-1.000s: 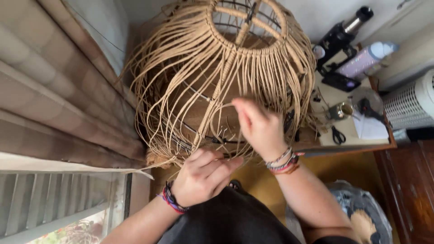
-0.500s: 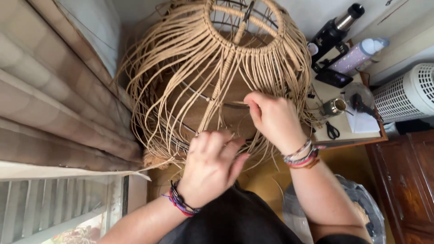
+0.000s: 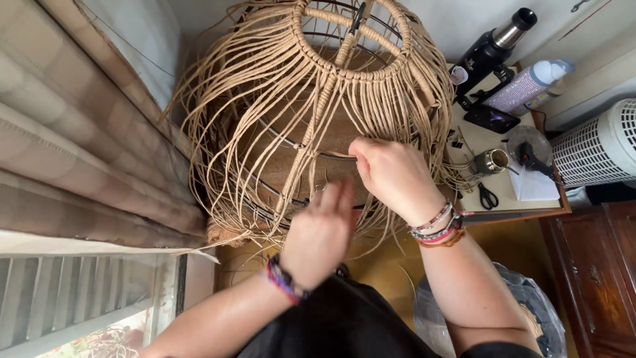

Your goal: Weaving wicker strands around a metal frame to create a decorative structure

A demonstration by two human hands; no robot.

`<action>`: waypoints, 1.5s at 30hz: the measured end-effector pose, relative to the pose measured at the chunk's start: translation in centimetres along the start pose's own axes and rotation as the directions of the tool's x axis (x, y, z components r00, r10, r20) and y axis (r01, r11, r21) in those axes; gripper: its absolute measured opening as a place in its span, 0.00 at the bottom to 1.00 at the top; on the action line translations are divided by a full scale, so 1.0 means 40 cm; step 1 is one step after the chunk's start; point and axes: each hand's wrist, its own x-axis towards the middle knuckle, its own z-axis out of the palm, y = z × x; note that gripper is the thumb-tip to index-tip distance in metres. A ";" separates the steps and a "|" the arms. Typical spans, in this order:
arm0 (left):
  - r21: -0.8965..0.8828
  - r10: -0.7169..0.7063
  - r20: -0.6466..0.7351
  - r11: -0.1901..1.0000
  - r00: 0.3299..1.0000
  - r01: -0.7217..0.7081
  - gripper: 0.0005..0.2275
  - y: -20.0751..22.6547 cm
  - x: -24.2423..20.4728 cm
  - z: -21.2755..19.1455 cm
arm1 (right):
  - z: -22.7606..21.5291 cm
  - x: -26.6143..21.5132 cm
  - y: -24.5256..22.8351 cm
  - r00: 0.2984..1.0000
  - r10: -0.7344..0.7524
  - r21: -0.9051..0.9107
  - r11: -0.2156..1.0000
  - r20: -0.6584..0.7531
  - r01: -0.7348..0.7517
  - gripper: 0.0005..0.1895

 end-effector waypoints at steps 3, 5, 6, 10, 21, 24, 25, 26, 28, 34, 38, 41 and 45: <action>0.022 -0.183 0.159 0.983 0.970 0.182 0.41 0.005 0.041 -0.009 | -0.020 -0.005 0.013 0.995 -0.063 0.092 0.994 0.080 0.056 0.15; -0.009 -0.212 0.195 0.976 0.958 0.218 0.39 0.006 0.055 0.023 | -0.032 0.001 0.013 0.993 -0.087 0.141 0.987 0.085 0.075 0.15; -0.039 -0.241 0.233 0.966 0.942 0.257 0.38 0.007 0.058 0.037 | -0.037 0.003 0.010 0.990 -0.112 0.192 0.977 0.091 0.093 0.15; 0.016 -0.185 0.135 0.983 0.973 0.184 0.15 -0.012 0.038 0.113 | 0.008 -0.043 0.022 0.996 -0.076 0.278 0.959 0.050 0.059 0.16; -0.615 -0.251 0.442 0.614 0.861 0.495 0.05 0.050 -0.038 0.101 | 0.107 -0.242 -0.003 0.886 0.426 0.829 0.552 -0.184 -0.093 0.14; -0.797 -0.066 0.603 -0.054 0.795 0.601 0.05 0.068 -0.062 0.066 | 0.081 -0.256 0.013 0.939 0.340 0.736 0.624 0.047 -0.263 0.12; -0.798 -0.065 0.602 -0.049 0.796 0.600 0.05 0.077 -0.086 0.079 | 0.093 -0.264 0.017 0.939 0.341 0.738 0.623 0.042 -0.259 0.12; -0.774 -0.022 0.623 -0.158 0.782 0.613 0.06 0.085 -0.107 0.093 | 0.106 -0.269 0.024 0.957 0.287 0.707 0.670 0.035 -0.227 0.13; -0.732 0.016 0.645 -0.275 0.764 0.623 0.07 0.091 -0.143 0.121 | 0.119 -0.277 0.025 0.972 0.229 0.674 0.712 0.043 -0.198 0.14; -0.738 -0.106 0.589 -0.476 0.801 0.479 0.12 0.124 -0.211 0.161 | 0.141 -0.266 0.029 0.993 0.117 0.541 0.833 0.032 -0.116 0.17; -0.660 -0.242 0.649 -0.651 0.721 0.375 0.14 0.190 -0.275 0.224 | 0.156 -0.264 0.023 0.973 -0.001 0.838 0.508 0.229 -0.197 0.17; -0.647 -0.311 0.660 -0.698 0.683 0.307 0.14 0.216 -0.312 0.249 | 0.150 -0.274 -0.006 0.963 -0.057 0.948 0.199 0.264 -0.248 0.16; -0.726 -0.539 0.680 -0.586 0.496 0.359 0.05 0.215 -0.327 0.224 | 0.201 -0.318 0.007 0.952 0.053 0.934 0.186 0.301 -0.306 0.16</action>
